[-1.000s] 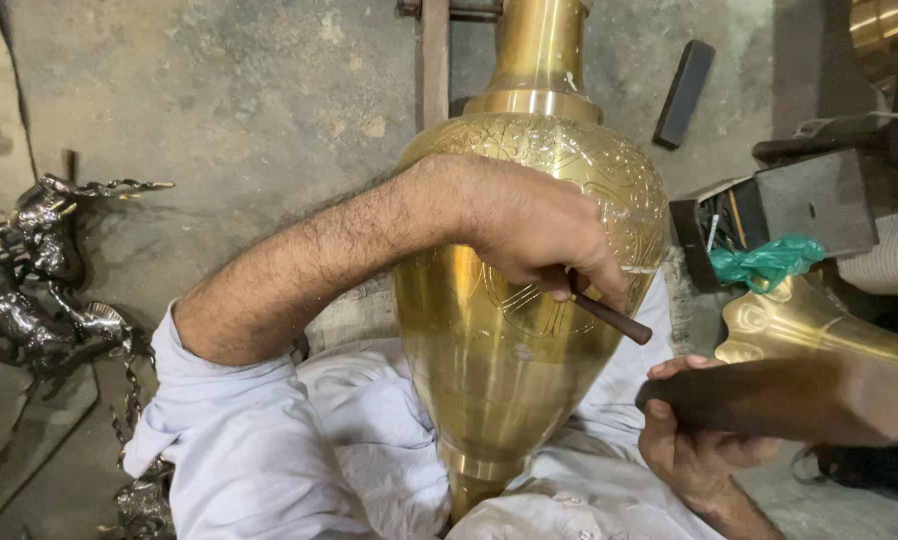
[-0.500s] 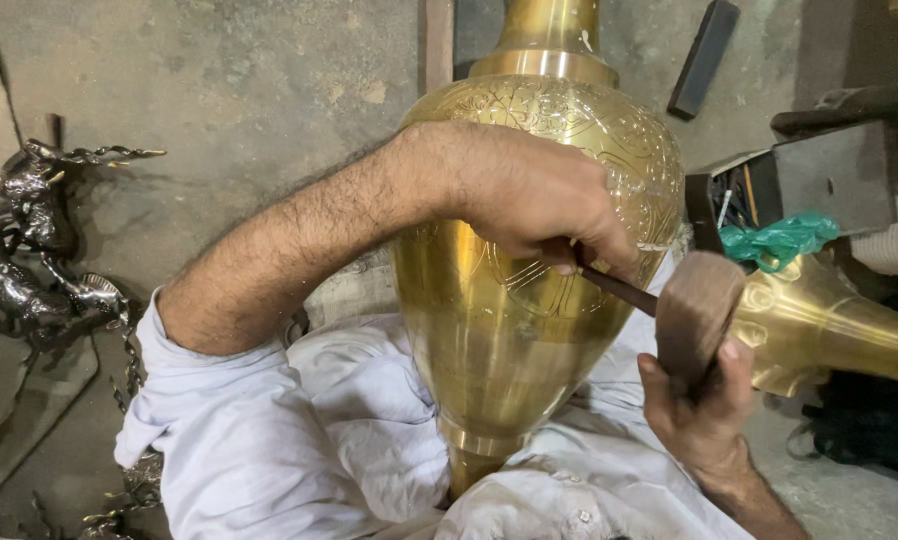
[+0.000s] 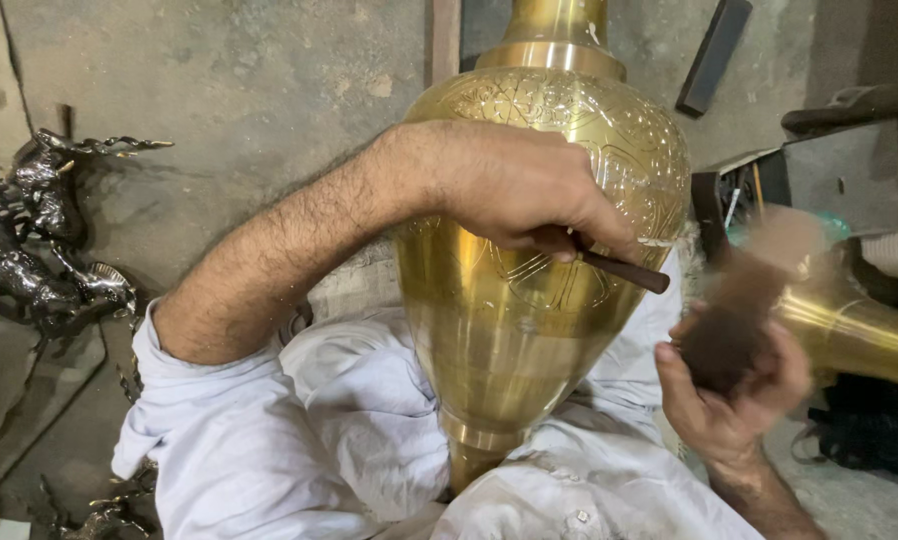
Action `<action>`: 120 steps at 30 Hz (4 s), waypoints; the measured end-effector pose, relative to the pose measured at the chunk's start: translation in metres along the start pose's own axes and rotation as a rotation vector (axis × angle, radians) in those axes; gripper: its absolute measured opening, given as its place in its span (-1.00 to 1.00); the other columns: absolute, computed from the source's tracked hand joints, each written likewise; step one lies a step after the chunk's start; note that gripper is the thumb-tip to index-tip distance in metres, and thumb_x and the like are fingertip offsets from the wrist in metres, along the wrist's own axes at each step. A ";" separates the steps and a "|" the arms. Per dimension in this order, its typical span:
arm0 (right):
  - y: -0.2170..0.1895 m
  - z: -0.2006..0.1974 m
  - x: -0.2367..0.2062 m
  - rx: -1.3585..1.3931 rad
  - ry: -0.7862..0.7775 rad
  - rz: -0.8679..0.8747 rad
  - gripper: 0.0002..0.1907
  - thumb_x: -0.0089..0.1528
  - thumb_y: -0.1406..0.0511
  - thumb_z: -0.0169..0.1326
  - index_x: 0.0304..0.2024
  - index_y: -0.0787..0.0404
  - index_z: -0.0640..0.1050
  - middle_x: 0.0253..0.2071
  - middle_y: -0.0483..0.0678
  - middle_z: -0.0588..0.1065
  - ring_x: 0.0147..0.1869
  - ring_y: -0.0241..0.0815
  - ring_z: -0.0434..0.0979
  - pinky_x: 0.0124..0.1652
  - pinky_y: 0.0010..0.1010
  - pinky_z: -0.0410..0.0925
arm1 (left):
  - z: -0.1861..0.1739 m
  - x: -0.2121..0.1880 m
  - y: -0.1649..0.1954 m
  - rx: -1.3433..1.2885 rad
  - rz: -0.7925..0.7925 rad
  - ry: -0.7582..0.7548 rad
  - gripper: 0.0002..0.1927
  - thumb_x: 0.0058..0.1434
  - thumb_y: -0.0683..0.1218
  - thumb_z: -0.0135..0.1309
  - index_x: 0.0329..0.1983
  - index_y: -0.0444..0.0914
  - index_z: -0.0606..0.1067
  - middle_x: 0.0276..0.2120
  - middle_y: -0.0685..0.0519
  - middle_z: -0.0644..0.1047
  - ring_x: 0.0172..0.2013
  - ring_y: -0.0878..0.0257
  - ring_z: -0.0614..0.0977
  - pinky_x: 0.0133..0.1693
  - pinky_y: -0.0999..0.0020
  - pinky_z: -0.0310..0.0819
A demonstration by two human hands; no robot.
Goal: The person sits on the floor holding a large engraved brass vase between their legs. They hold a chisel against the vase surface with one hand and strike it with a wooden mallet held in the other hand, carving decorative patterns into the brass, repositioning the chisel across different areas of the design.
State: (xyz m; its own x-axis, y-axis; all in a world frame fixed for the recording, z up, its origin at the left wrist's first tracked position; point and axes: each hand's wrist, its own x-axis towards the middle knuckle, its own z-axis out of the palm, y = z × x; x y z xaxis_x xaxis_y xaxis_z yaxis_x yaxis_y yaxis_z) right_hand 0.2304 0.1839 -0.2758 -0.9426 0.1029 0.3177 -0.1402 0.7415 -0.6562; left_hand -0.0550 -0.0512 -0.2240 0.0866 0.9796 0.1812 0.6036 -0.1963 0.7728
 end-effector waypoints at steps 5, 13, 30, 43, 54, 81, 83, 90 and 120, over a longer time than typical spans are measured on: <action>0.001 -0.003 0.019 -0.335 -0.100 -0.255 0.08 0.05 0.47 0.30 0.42 0.14 -0.11 0.05 0.34 0.25 0.03 0.29 0.49 -0.06 -0.05 0.50 | 0.006 -0.011 -0.007 -0.016 0.043 0.092 -0.58 0.28 -0.10 0.19 0.21 -0.07 0.47 -0.22 0.04 0.68 -0.20 0.07 0.73 -0.19 0.06 0.57; 0.019 -0.014 0.033 -0.010 -0.090 -0.146 -0.02 0.29 0.53 0.24 0.50 0.02 -0.09 0.03 0.09 0.41 0.00 -0.16 0.51 -0.08 -0.40 0.50 | 0.013 -0.022 -0.010 0.004 0.071 0.210 -0.60 0.30 -0.10 0.20 0.20 -0.15 0.46 -0.11 0.00 0.67 -0.11 -0.03 0.69 -0.13 0.01 0.56; 0.018 -0.068 0.115 -0.221 -0.385 -0.175 -0.24 0.36 0.49 0.28 0.46 0.28 0.13 -0.01 0.18 0.44 -0.09 -0.01 0.59 -0.08 -0.39 0.49 | 0.044 -0.048 0.007 -0.042 -0.107 0.558 -0.57 0.44 -0.18 0.17 0.33 -0.18 0.38 -0.10 -0.03 0.65 -0.08 0.06 0.74 -0.03 0.12 0.64; -0.006 -0.071 0.162 -0.356 -0.472 -0.370 -0.18 0.29 0.49 0.23 0.53 0.30 0.18 -0.01 0.21 0.49 -0.08 0.01 0.56 -0.09 -0.27 0.44 | 0.065 -0.058 0.009 -0.071 -0.190 0.745 -0.56 0.46 -0.14 0.21 0.35 -0.22 0.38 -0.06 -0.03 0.67 -0.03 0.18 0.77 0.06 0.26 0.71; -0.021 -0.065 0.181 -0.272 -0.500 -0.436 -0.18 0.28 0.56 0.23 0.49 0.35 0.12 0.05 0.30 0.43 0.00 0.11 0.55 -0.06 -0.20 0.46 | 0.068 -0.059 0.014 -0.167 -0.235 0.781 -0.58 0.44 -0.17 0.18 0.32 -0.28 0.37 -0.04 -0.04 0.67 -0.02 0.18 0.77 0.06 0.29 0.72; -0.025 -0.047 0.128 -0.056 -0.210 -0.163 -0.25 0.32 0.43 0.27 0.45 0.26 0.16 0.12 0.11 0.47 0.00 -0.06 0.56 0.01 -0.42 0.47 | 0.053 -0.054 0.005 -0.115 -0.072 0.557 -0.53 0.46 -0.15 0.13 0.40 -0.14 0.37 -0.02 0.01 0.67 -0.05 0.18 0.76 0.02 0.20 0.66; -0.019 -0.052 0.125 -0.581 -0.294 -0.502 -0.19 0.17 0.50 0.35 0.42 0.30 0.30 0.09 0.23 0.48 -0.03 0.17 0.57 -0.05 -0.20 0.45 | 0.051 -0.053 0.004 -0.095 -0.120 0.507 -0.60 0.46 -0.12 0.14 0.34 -0.12 0.40 -0.10 0.03 0.67 -0.09 0.21 0.77 -0.03 0.23 0.67; -0.001 -0.048 0.103 -0.503 -0.243 -0.410 -0.05 0.16 0.49 0.38 0.47 0.19 0.13 0.07 0.30 0.46 0.03 0.16 0.56 -0.01 -0.18 0.49 | 0.045 -0.052 -0.001 -0.056 -0.049 0.489 -0.66 0.46 -0.11 0.15 0.26 -0.15 0.41 -0.17 0.04 0.66 -0.11 0.17 0.75 -0.06 0.21 0.64; 0.026 -0.033 0.073 -0.307 -0.235 -0.182 -0.20 0.34 0.43 0.29 0.52 0.21 0.16 0.08 0.22 0.44 0.06 0.09 0.55 -0.01 -0.18 0.45 | 0.049 -0.076 -0.003 -0.135 -0.063 0.613 -0.50 0.55 -0.06 0.06 0.48 -0.21 0.25 0.00 0.04 0.66 0.05 0.17 0.75 0.16 0.18 0.67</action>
State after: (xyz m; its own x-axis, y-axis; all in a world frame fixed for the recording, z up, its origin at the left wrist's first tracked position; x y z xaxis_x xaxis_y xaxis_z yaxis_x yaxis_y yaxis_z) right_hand 0.1684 0.2326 -0.2469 -0.9593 -0.1750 0.2218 -0.2472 0.9001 -0.3588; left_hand -0.0243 -0.1226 -0.2699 -0.4403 0.7950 0.4174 0.4835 -0.1818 0.8563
